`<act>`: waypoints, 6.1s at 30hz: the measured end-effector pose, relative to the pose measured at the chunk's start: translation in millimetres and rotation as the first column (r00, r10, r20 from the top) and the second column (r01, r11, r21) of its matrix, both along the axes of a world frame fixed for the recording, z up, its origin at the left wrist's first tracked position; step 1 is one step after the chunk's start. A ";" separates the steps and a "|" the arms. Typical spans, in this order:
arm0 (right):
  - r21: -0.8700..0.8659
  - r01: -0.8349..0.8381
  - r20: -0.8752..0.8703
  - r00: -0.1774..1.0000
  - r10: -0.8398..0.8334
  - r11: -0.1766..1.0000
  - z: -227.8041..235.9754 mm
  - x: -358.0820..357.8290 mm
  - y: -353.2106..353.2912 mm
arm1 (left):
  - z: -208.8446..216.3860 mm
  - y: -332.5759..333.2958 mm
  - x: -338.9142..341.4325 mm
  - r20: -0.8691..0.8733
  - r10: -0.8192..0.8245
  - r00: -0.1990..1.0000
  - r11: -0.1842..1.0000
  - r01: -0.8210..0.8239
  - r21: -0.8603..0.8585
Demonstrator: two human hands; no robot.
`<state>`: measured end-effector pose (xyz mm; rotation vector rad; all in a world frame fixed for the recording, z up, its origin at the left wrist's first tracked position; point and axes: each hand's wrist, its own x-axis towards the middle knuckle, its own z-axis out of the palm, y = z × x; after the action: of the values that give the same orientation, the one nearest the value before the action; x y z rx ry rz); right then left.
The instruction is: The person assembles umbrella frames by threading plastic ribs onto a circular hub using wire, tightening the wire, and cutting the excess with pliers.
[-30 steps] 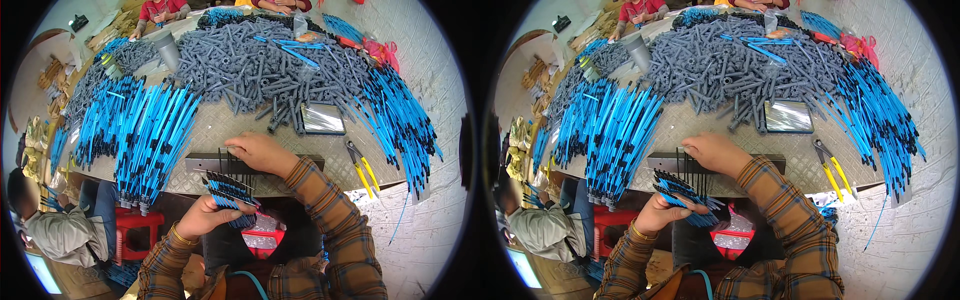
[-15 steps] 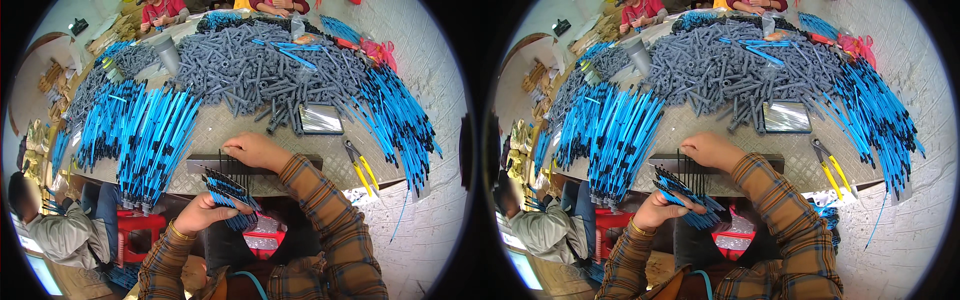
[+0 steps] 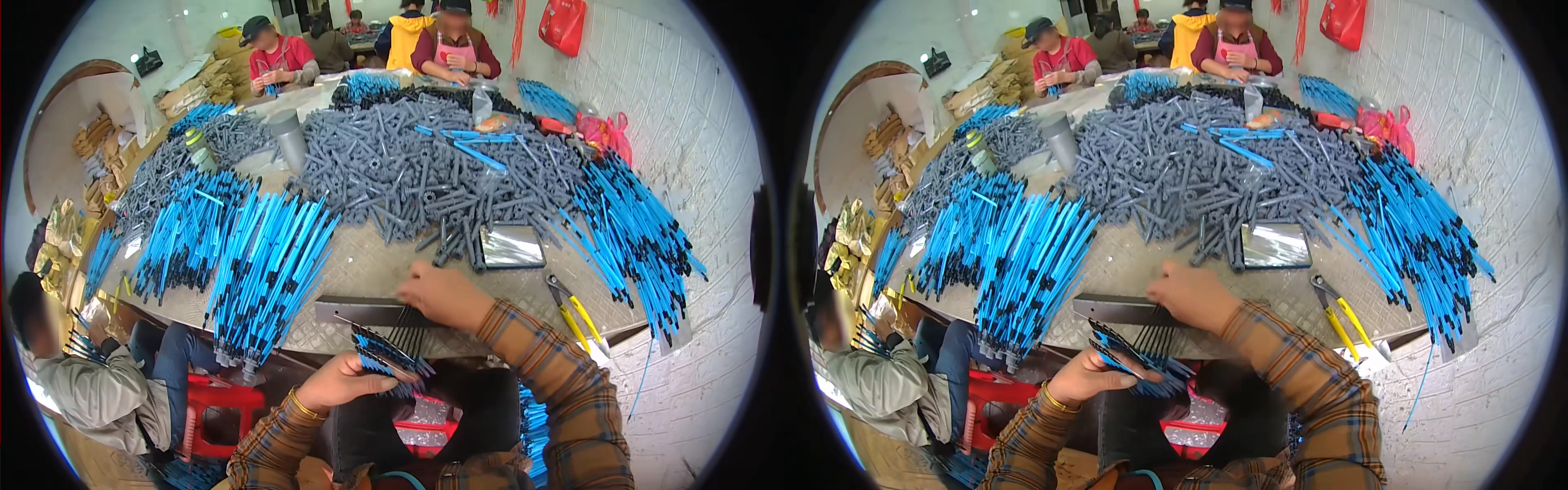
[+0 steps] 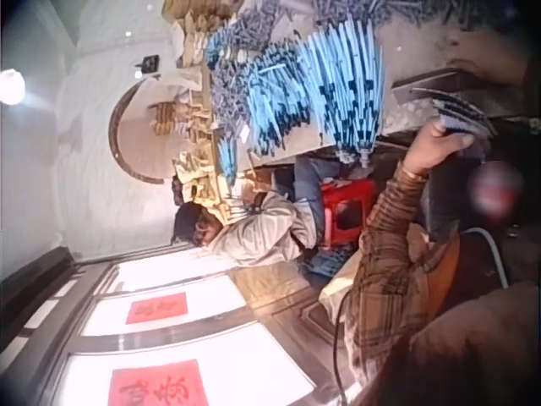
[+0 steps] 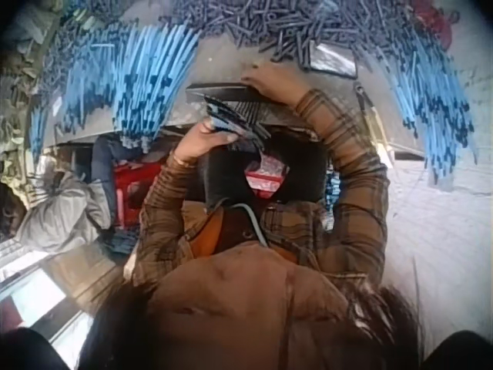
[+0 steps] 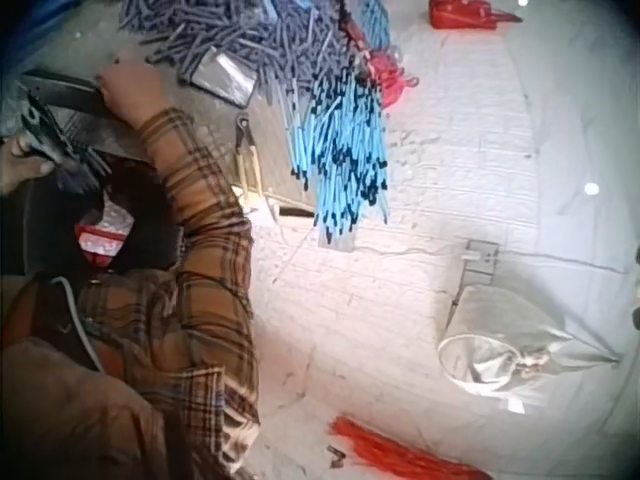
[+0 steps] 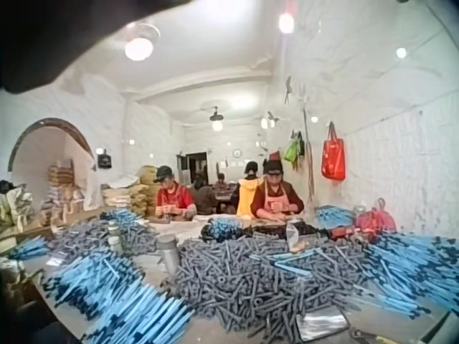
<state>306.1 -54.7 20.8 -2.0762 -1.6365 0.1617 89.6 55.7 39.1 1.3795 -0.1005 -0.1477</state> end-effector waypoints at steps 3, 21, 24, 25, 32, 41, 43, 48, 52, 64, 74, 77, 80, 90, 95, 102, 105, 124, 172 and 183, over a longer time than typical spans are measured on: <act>-0.108 -0.235 0.095 0.965 0.245 0.966 14.7 7.9 -6.6 | -4.5 3.6 0.4 -0.013 -0.012 1.000 0.999 0.011 -0.049; -0.600 -0.372 0.089 0.849 0.522 0.708 6.0 -125.6 -99.7 | 18.5 -58.3 -112.6 -0.459 -0.210 0.863 0.945 0.299 0.130; -0.297 -0.468 -0.089 0.882 0.464 0.833 -44.9 -147.9 -118.1 | 38.9 -69.1 -123.5 -0.493 -0.078 0.866 0.979 0.161 0.128; -0.130 -0.457 -0.180 0.883 0.433 0.880 -59.6 -153.5 -122.0 | 43.5 -69.8 -126.2 -0.505 -0.021 0.863 0.985 0.105 0.140; -0.175 -0.645 -0.436 0.728 0.529 0.744 -75.5 -181.6 -134.6 | 30.2 -78.3 -138.5 0.190 0.134 0.972 0.710 -0.228 0.666; 0.307 -0.280 -0.673 0.612 0.416 0.910 -32.3 -201.6 -140.6 | 0.1 -111.9 -96.7 0.678 0.114 0.726 0.661 -0.565 0.493; 0.333 -0.144 -0.685 0.642 0.344 0.932 -43.1 -215.4 -137.1 | -5.6 -116.2 -92.6 0.661 0.110 0.742 0.643 -0.561 0.522; 0.348 0.173 -0.804 0.560 0.198 0.921 -71.8 -227.7 -131.7 | 6.3 -103.2 -81.3 0.421 0.142 0.896 0.787 -0.360 0.500; 0.264 0.256 -0.907 0.393 0.150 0.930 -78.7 -227.4 -113.5 | -3.7 -103.9 -83.7 0.249 0.381 0.890 0.846 -0.444 0.294; -0.022 0.240 -0.995 0.086 -0.043 0.971 -81.0 -209.5 -84.0 | -37.3 -80.8 -82.6 0.069 0.792 0.607 0.610 -0.779 -0.145; -0.156 0.197 -0.987 -0.077 -0.144 0.968 -84.1 -193.6 -84.1 | 6.5 -11.9 -0.4 0.329 0.737 0.591 0.539 -0.807 0.242; -0.067 0.208 -0.991 -0.131 -0.040 0.976 -94.6 -192.6 -87.1 | 19.4 15.3 87.6 0.466 0.548 0.695 0.448 -0.714 0.538; -0.111 0.176 -0.988 -0.129 -0.089 0.978 -97.0 -188.4 -90.8 | 16.4 43.2 166.6 0.520 0.407 0.751 0.377 -0.657 0.653; -0.147 0.157 -0.961 -0.257 -0.103 0.977 -113.9 -164.9 -102.0 | -6.7 52.6 278.6 0.462 0.138 0.876 0.119 -0.478 0.870; -0.128 0.142 -0.962 -0.257 -0.088 0.981 -111.6 -157.6 -105.8 | -12.8 40.7 284.2 0.456 0.168 0.874 0.076 -0.473 0.878; -0.071 0.168 -0.982 -0.182 -0.040 0.983 -110.4 -174.9 -106.4 | -2.2 57.0 249.4 0.419 0.482 0.769 0.537 -0.637 0.553; -0.048 0.194 -0.980 -0.197 -0.009 0.980 -107.2 -179.9 -104.8 | 18.7 50.1 204.4 0.128 0.581 0.804 0.766 -0.593 0.248; 0.017 0.166 -0.999 -0.041 0.024 0.986 -76.5 -200.6 -78.5 | -7.3 15.6 -60.8 -0.340 0.216 0.915 0.918 -0.309 -0.249; -0.026 0.132 -1.000 -0.011 -0.025 0.991 -85.1 -197.6 -70.7 | -3.9 27.7 -57.6 -0.318 0.188 0.929 0.942 -0.262 -0.208; -0.030 0.123 -0.999 0.020 -0.033 0.992 -85.7 -200.0 -68.5 | -1.5 29.5 -59.4 -0.310 0.209 0.927 0.972 -0.232 -0.040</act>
<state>106.1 -123.2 -64.9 -1.2092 -0.5003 1.2419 30.2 85.2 37.6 1.2665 0.3043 -0.1646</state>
